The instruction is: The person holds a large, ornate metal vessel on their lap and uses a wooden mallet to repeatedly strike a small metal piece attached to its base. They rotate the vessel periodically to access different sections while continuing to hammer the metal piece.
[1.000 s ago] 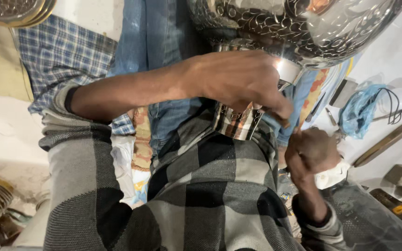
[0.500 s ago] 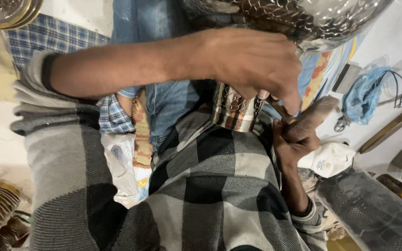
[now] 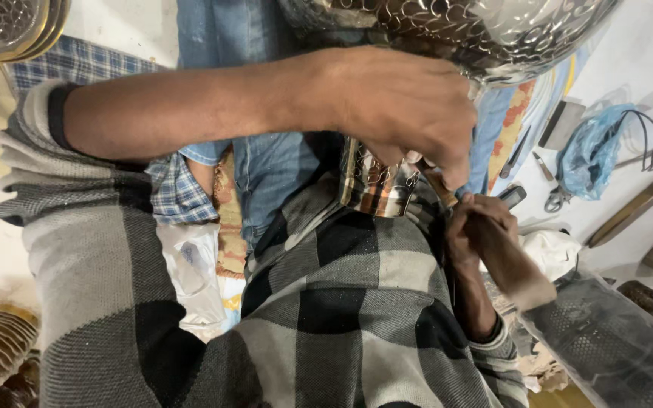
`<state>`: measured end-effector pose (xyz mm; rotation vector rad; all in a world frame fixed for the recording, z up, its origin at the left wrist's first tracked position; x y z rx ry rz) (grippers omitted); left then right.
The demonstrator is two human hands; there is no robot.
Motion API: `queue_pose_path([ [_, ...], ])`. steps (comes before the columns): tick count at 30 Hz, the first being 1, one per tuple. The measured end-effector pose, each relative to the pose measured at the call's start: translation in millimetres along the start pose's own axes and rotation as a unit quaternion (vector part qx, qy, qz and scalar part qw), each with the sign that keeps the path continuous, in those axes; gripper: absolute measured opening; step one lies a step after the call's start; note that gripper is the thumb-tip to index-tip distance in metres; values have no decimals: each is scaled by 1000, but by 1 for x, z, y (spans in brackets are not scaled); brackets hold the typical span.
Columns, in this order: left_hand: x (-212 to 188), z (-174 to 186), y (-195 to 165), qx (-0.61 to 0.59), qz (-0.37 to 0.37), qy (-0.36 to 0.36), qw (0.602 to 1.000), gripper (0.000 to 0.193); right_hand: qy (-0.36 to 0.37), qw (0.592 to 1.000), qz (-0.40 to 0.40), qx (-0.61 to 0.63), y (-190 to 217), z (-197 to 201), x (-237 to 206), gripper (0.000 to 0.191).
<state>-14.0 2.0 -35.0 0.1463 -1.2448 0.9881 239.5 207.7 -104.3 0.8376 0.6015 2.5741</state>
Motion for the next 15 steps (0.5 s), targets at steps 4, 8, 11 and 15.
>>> queue_pose_path([
  [4, -2, -1, -5, 65, 90, 127, 986, 32, -33, 986, 125, -104, 4, 5, 5, 19],
  [8, 0, 2, -12, 80, 115, 129, 982, 21, 0, 993, 68, 96, 4, 7, 10, 18],
  [11, -4, 9, -21, 136, 56, 17, 989, 27, 11, 988, 149, 29, -1, 10, 16, 19],
  [15, -13, 9, -22, 146, 84, 30, 985, 24, 96, 991, 88, 9, -18, 20, 18, 18],
])
Point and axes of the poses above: each hand's wrist, its own x-axis towards the middle knuckle, its own z-axis out of the back of the hand, y = z × x, the point moved 1 cm from there along x, towards the middle knuckle, and after that the axes turned 13 degrees about -y, right-handed, at the moved point
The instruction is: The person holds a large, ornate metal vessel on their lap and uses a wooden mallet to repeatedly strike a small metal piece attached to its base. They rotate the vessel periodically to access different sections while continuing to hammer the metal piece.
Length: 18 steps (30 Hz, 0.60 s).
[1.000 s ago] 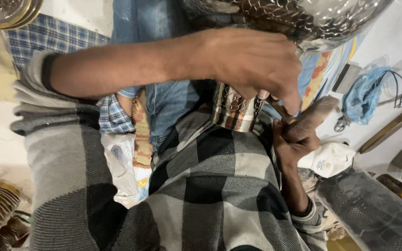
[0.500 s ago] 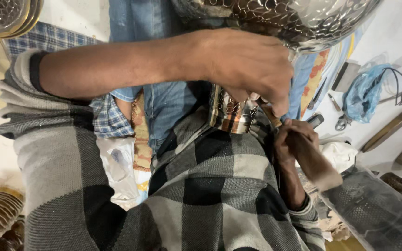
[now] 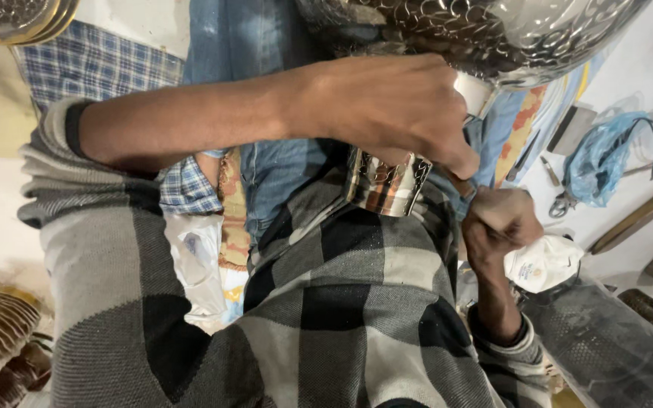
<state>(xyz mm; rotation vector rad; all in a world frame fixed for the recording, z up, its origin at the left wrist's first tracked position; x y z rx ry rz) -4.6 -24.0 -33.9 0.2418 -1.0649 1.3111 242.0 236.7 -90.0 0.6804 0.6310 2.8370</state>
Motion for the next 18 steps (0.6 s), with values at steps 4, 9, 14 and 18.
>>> queue_pose_path([
  [4, -3, -14, 0, -3, 44, -8, 999, 36, 9, 986, -71, 153, -14, 7, -4, 21],
  [9, -14, -21, -2, -16, 105, -56, 993, 45, -3, 984, -62, 166, -19, 11, 10, 22],
  [14, -30, -23, -3, -75, 151, -119, 978, 28, 74, 985, -80, 132, -7, 39, 53, 19],
  [18, -42, -35, -15, 10, 188, -197, 962, 45, 163, 968, 10, 191, 13, 66, 107, 17],
])
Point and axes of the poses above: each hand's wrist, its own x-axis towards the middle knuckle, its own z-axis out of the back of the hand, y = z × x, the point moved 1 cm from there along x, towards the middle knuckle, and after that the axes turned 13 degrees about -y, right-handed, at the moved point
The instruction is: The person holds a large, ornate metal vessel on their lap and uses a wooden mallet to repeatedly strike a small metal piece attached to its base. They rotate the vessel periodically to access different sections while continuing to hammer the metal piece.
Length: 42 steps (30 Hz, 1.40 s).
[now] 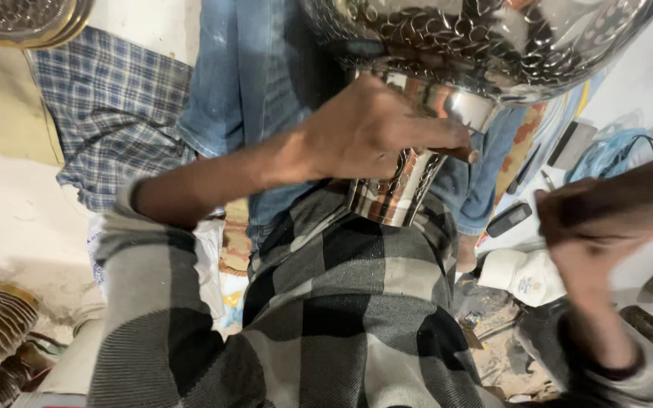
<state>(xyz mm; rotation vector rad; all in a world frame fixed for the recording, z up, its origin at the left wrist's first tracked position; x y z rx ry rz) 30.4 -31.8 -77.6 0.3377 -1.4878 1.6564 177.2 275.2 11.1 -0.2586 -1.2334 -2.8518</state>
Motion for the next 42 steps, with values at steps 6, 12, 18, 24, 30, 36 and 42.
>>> queue_pose_path([
  [6, -25, -9, -12, 24, 84, -137, 987, 52, 141, 969, -165, -119, 27, 28, 66, 28],
  [12, -32, -12, -28, -10, 226, -162, 960, 49, 240, 955, -106, -138, 28, 19, 111, 19],
  [18, -27, -15, -47, -62, 307, -292, 904, 36, 229, 952, -42, -199, 82, -20, 158, 36],
  [24, -31, -16, -46, -125, 337, -318, 877, 41, 379, 815, -53, -434, 122, -35, 182, 39],
  [30, -41, -14, -17, -65, 217, -219, 949, 46, 218, 960, -108, -138, 97, -20, 149, 23],
  [36, -35, -11, -6, 12, 106, -129, 986, 39, 160, 984, -72, 4, 68, -9, 94, 21],
  [42, -4, 2, 4, 62, -51, 10, 997, 41, 47, 991, -19, -125, 25, -10, 21, 20],
])
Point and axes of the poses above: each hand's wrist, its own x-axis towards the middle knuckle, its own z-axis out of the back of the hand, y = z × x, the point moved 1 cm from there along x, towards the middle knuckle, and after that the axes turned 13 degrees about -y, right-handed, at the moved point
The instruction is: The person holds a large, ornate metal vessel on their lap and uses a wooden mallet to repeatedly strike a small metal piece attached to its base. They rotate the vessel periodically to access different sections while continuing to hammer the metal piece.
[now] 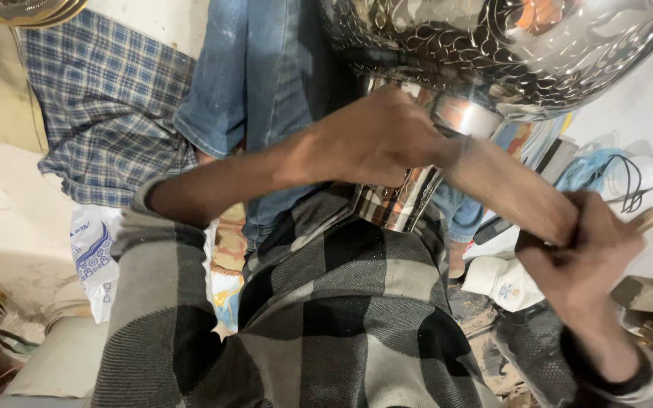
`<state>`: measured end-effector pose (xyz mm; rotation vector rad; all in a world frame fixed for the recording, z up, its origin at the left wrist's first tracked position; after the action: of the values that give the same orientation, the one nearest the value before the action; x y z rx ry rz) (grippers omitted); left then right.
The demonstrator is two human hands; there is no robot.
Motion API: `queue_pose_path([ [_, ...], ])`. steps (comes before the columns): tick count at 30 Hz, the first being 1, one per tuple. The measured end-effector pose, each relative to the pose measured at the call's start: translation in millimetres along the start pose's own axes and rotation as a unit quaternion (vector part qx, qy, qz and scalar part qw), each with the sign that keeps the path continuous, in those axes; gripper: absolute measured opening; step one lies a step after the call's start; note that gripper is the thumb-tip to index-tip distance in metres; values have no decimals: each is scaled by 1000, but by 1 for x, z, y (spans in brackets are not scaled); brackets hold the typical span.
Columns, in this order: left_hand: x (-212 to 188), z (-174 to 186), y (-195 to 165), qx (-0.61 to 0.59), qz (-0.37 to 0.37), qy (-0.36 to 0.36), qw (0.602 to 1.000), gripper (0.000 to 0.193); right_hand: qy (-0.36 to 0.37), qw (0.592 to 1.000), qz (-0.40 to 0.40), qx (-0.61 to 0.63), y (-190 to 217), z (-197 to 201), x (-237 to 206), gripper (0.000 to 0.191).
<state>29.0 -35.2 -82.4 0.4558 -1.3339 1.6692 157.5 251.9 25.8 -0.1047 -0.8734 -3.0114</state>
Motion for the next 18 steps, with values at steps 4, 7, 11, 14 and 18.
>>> queue_pose_path([
  [4, 12, 11, 6, -177, -1, 24, 984, 12, -63, 997, 42, 22, -5, -14, -32, 19],
  [7, 17, 15, 6, -177, -25, 40, 983, 19, -111, 988, -76, 73, 2, -22, -54, 20],
  [11, 20, 13, 7, -130, -34, 65, 989, 27, -109, 986, -28, -124, 0, -31, -64, 29],
  [14, 21, 10, 6, -48, -66, 21, 996, 37, -138, 984, -101, 55, -13, -46, -66, 17],
  [18, 23, 7, 6, -6, -87, 19, 996, 32, -150, 981, -104, 66, -25, -59, -74, 20],
])
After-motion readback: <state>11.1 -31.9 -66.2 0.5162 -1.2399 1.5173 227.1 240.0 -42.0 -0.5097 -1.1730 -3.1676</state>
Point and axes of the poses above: each hand's wrist, its own x-axis towards the middle knuckle, its own z-axis out of the back of the hand, y = z × x, the point moved 1 cm from there along x, towards the middle knuckle, and after that the axes turned 13 degrees about -y, right-handed, at the moved point
